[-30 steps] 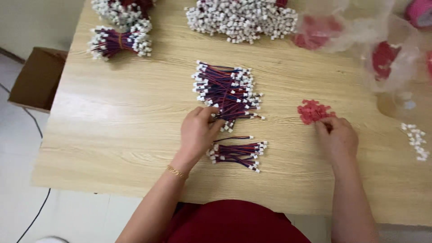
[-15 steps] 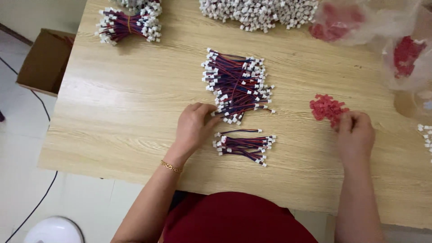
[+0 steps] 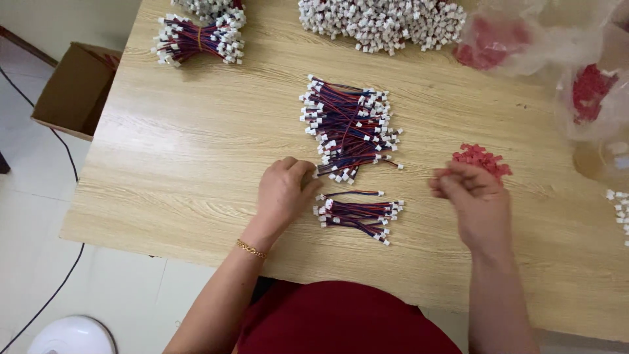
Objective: Sorting and bundling small electronic wire harnesses on a table
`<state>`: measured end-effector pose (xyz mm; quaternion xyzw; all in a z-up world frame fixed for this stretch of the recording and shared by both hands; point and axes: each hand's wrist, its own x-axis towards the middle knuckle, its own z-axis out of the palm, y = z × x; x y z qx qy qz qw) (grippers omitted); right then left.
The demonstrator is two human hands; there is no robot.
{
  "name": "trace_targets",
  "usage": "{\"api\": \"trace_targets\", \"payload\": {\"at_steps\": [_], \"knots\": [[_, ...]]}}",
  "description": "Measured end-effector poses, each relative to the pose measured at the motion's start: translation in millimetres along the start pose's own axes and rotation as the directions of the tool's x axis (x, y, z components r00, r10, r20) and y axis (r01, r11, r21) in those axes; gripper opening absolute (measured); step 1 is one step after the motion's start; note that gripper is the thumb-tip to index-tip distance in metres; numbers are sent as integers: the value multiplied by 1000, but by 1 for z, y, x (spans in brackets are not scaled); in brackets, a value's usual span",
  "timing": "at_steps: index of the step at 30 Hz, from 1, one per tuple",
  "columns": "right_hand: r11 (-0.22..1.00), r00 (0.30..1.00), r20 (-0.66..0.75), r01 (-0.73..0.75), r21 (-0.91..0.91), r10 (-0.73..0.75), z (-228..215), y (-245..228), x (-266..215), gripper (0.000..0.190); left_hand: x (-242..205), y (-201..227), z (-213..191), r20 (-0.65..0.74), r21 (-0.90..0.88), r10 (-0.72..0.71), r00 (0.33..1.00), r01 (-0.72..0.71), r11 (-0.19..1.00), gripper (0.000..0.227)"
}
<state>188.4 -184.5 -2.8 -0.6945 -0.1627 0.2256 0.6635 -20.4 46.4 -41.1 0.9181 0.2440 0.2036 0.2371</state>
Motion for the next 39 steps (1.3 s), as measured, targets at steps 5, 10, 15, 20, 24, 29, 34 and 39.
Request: {"api": "trace_targets", "payload": {"at_steps": [5,10,15,20,24,29,34,39], "knots": [[997,979,192,67,26,-71,31,14,-9,22,-3,-14,22,-86,-17,11,996,-13,1000,24],[997,962,264,52,59,-66,65,-7,-27,23,-6,-5,10,-185,-68,-94,978,83,994,18],[743,755,422,626,-237,-501,93,-62,-33,15,-3,41,-46,66,-515,-287,956,279,810,17],[559,605,542,783,-273,-583,111,-60,-24,12,-12,39,-11,214,-865,-306,928,326,381,25],[680,703,547,671,-296,-455,113,-58,-25,12,-15,36,2,251,-934,-353,901,321,155,20],[736,759,516,600,-314,-398,112,-56,-26,13,-22,35,22,349,-936,-400,847,334,-110,20],[744,784,480,578,-334,-393,111,-57,-28,15,-20,40,17,424,-903,-394,816,346,-256,23],[799,815,456,520,-304,-357,111,-56,-29,14,-20,41,20,363,-930,-378,851,306,-204,30]]}}
